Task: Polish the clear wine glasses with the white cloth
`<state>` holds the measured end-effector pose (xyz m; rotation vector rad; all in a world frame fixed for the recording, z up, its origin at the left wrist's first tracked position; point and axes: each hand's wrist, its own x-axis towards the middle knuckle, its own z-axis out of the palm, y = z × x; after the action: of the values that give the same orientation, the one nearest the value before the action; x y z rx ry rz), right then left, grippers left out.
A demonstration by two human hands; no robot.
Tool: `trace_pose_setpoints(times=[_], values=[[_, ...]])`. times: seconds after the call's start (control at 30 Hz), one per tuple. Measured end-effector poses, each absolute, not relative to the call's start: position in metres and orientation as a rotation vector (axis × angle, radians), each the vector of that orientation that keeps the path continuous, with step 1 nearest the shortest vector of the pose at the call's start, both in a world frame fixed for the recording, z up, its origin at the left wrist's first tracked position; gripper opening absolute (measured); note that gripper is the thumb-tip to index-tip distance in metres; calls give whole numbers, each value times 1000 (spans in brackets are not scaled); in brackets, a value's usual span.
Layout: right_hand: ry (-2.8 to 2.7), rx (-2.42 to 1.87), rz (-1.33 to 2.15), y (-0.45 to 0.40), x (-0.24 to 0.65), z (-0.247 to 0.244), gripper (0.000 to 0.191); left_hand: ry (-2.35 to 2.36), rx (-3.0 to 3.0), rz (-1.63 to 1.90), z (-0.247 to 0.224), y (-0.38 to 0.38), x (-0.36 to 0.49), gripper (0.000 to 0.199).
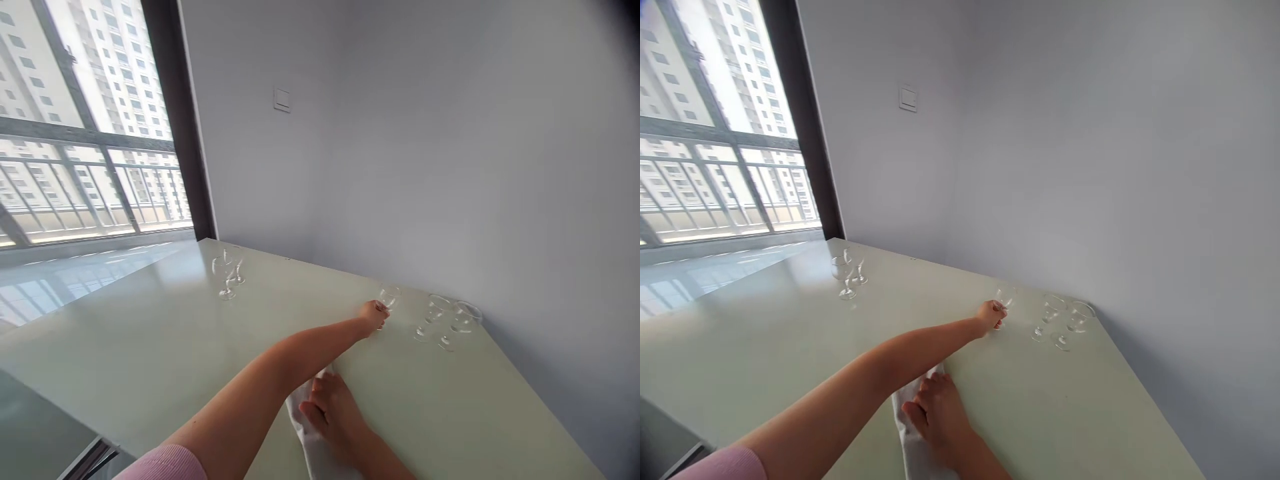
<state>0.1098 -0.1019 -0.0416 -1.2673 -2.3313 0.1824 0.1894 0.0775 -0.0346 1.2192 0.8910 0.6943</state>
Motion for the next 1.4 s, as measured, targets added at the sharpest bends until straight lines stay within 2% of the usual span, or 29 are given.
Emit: trace_pose_setpoints(times=[0.27,0.47,0.6,0.83,0.93,1.2,1.4], values=[[-2331,-1185,272,-100,111,-50,45,1147,1282,938,-38,99,16,14],[-2328,-1124,260,-95,111,-61,47,1315,1239,1140,-37,79,-128,23],[-2309,-1153,360,-96,110,-54,48,1404,1197,1225,-35,70,-190,27],[-2118,-1211,813,-98,117,-33,47,1498,1149,1282,-30,82,-227,32],[-1945,-1272,891,-94,132,-22,45,1527,1141,1292,-28,84,-232,35],[-1509,-1532,793,-78,206,-15,42,1659,1154,1312,-25,84,-238,30],[-983,-1738,469,-65,266,-34,38,1966,1181,1475,-26,62,-234,26]])
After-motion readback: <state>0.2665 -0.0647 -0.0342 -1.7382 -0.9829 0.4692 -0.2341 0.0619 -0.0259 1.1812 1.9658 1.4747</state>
